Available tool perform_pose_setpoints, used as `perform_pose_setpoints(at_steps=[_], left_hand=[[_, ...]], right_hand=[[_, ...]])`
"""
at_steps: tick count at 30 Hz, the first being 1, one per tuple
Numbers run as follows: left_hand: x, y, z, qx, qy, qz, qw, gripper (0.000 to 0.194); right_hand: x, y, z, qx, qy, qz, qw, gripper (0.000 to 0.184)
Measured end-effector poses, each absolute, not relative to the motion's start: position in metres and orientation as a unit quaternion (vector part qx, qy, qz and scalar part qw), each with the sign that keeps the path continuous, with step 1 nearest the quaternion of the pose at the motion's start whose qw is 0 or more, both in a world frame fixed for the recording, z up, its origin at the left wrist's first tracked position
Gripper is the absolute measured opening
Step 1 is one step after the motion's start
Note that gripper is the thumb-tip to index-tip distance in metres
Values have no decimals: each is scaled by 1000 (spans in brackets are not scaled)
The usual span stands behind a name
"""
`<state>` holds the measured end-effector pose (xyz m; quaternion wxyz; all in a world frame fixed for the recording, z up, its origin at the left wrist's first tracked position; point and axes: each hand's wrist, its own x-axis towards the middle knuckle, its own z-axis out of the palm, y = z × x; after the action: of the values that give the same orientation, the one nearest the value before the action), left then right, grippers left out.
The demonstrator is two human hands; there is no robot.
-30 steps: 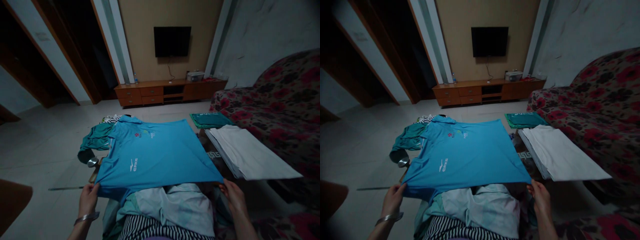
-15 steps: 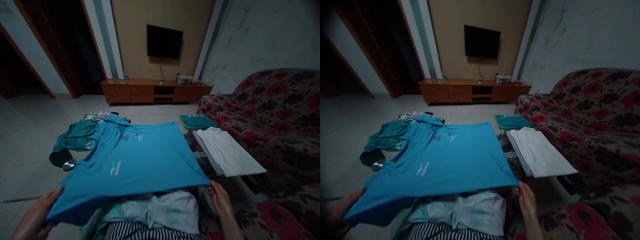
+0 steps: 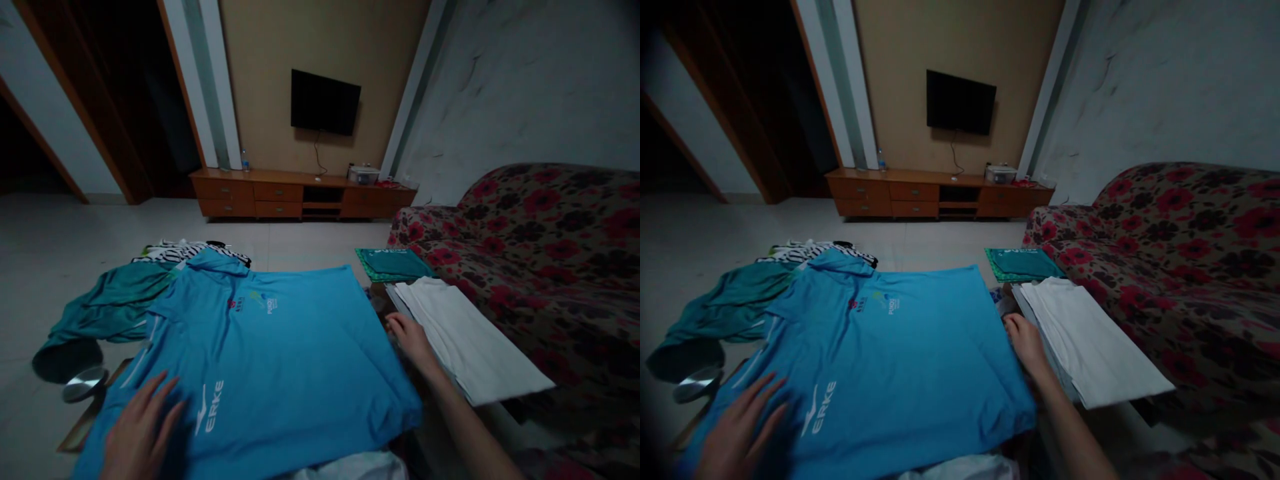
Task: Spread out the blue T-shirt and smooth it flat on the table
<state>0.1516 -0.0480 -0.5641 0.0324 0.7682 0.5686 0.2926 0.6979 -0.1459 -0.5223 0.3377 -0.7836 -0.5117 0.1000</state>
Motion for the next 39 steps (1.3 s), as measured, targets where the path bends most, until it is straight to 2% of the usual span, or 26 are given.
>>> perform_pose_setpoints(at_steps=[3,6,11,13,17,23,29,35,39], left_hand=[[218,-22,-571,830,490,266,18,44],[255,10,-587,855,462,234,0,43],[262,60,-596,859,488,151,-23,47],[262,69,-595,856,503,115,-27,50],[268,72,-594,855,511,79,-43,51],[281,73,-594,870,487,64,-46,52],[299,83,-581,874,481,69,-24,50],[322,146,-545,861,491,133,-8,45],[341,200,-538,844,526,104,24,41]], right_hand=[[724,-33,-523,-811,-520,100,249,34],[745,58,-535,-833,-504,91,211,34],[762,150,-561,-860,-473,65,183,40],[767,170,-570,-869,-462,63,164,36],[784,188,-583,-889,-436,53,132,24],[808,185,-591,-903,-415,-8,107,29],[804,182,-586,-889,-447,-34,97,25],[781,167,-570,-857,-490,-93,130,31],[760,151,-575,-809,-561,-83,156,38]])
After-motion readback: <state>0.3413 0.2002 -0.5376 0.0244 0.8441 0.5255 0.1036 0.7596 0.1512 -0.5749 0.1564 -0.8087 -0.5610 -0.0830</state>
